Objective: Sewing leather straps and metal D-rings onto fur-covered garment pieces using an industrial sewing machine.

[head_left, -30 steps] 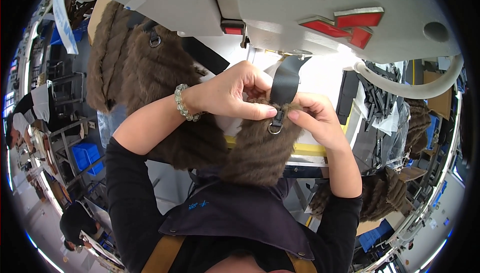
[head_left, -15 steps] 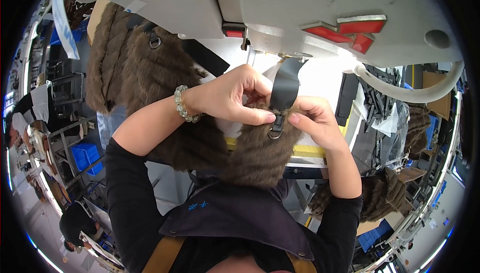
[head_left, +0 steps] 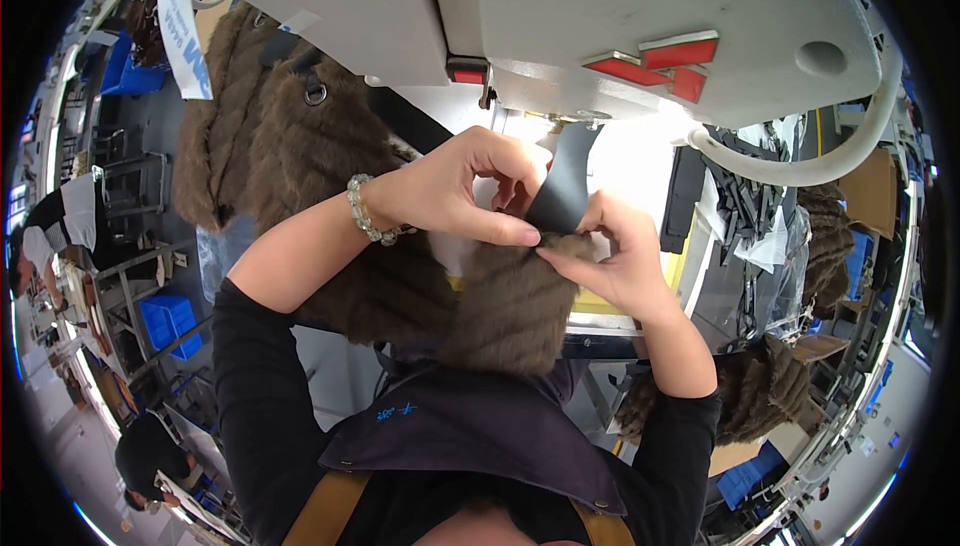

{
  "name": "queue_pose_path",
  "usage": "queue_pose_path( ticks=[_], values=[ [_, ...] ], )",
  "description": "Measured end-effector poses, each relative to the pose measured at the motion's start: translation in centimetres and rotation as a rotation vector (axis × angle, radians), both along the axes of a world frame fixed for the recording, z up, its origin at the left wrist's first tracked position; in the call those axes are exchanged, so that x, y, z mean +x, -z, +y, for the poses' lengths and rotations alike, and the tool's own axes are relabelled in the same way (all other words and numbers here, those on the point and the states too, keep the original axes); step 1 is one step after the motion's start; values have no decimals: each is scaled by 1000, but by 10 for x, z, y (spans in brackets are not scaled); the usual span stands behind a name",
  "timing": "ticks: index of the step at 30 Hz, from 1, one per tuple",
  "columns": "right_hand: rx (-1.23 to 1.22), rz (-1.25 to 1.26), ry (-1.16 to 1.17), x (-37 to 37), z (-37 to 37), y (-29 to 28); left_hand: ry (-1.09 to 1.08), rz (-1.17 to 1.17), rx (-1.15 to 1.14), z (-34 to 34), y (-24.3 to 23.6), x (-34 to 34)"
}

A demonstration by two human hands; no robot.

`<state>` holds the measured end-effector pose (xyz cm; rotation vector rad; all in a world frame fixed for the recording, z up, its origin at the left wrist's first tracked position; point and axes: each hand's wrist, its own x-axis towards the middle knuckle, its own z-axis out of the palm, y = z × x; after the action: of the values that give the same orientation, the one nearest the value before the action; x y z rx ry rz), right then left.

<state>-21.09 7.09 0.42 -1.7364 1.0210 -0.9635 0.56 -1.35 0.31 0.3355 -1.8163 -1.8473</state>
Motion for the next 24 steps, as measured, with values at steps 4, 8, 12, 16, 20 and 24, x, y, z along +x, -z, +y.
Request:
queue_pose_path(
  ticks=[4,8,12,16,20,24],
  values=[
    [-682,324,1,2,-3,-1,201,38,86,-6,-3,1],
    [-890,352,66,5,-1,-1,277,32,170,-8,-7,8],
    [-923,355,83,6,0,-2,201,122,175,-7,-6,7],
    [-923,347,68,9,-1,1,234,96,313,-7,-4,11],
    [-929,349,51,10,0,0,237,116,375,-8,3,15],
    [-989,366,18,10,3,-3,245,250,347,-9,10,10]
  ],
)
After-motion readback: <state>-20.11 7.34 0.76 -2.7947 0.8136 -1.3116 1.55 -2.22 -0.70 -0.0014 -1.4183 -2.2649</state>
